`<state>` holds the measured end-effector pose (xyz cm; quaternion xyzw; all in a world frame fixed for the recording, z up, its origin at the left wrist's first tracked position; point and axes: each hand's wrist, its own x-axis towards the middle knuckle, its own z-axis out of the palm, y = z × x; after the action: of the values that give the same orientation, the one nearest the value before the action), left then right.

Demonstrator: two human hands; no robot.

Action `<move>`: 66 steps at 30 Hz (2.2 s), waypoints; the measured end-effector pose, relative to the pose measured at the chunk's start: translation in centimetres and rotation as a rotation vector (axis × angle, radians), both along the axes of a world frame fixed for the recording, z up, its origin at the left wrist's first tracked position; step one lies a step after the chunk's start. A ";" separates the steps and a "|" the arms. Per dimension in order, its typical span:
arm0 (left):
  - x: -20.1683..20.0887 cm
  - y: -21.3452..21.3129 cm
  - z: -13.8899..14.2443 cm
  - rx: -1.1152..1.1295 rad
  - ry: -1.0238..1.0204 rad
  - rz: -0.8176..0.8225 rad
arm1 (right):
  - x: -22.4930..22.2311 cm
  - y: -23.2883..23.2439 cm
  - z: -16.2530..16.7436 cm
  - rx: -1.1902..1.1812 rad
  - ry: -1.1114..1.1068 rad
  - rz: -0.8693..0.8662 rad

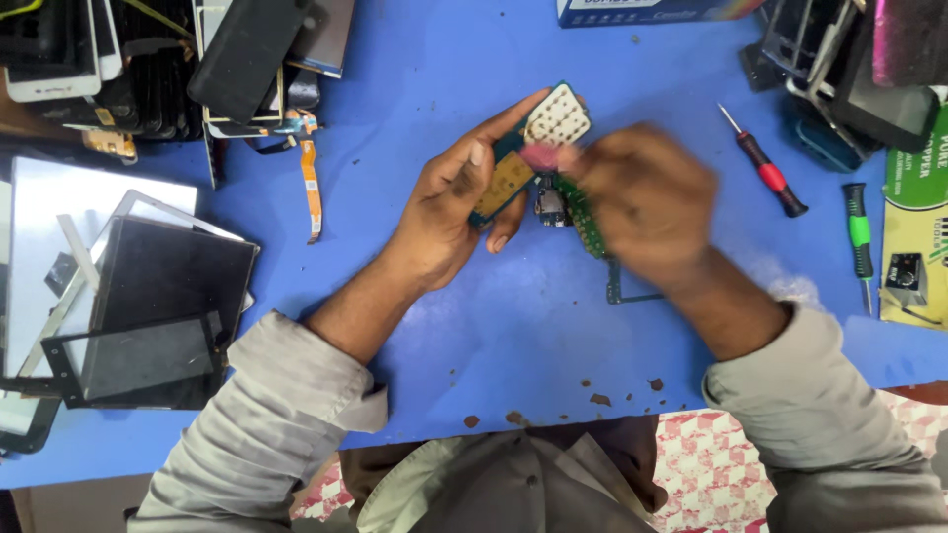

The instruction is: The person holds a disassembled mobile phone motherboard and keypad board at a repair bench and scrubs them with a pink toothbrush, turning the boards over to clean different sides. They then set the brush down and manipulate the boards by hand, aligning and pressing components together.

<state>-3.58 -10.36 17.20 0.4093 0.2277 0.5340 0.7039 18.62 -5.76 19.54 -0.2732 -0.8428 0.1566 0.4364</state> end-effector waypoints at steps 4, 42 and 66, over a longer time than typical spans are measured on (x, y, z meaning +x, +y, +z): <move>-0.3 0.0 -0.1 -0.016 0.008 0.015 | 0.2 0.2 -0.2 0.048 -0.026 0.041; 0.9 -0.5 -0.1 0.111 0.204 0.070 | 0.6 -0.2 -0.6 -0.152 0.015 -0.044; 0.2 -0.2 -1.0 0.098 0.060 0.023 | 0.0 -0.4 1.0 -0.088 -0.153 0.083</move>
<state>-3.36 -10.59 16.18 0.4565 0.2270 0.5401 0.6696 18.61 -6.21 20.51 -0.2680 -0.8767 0.1901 0.3514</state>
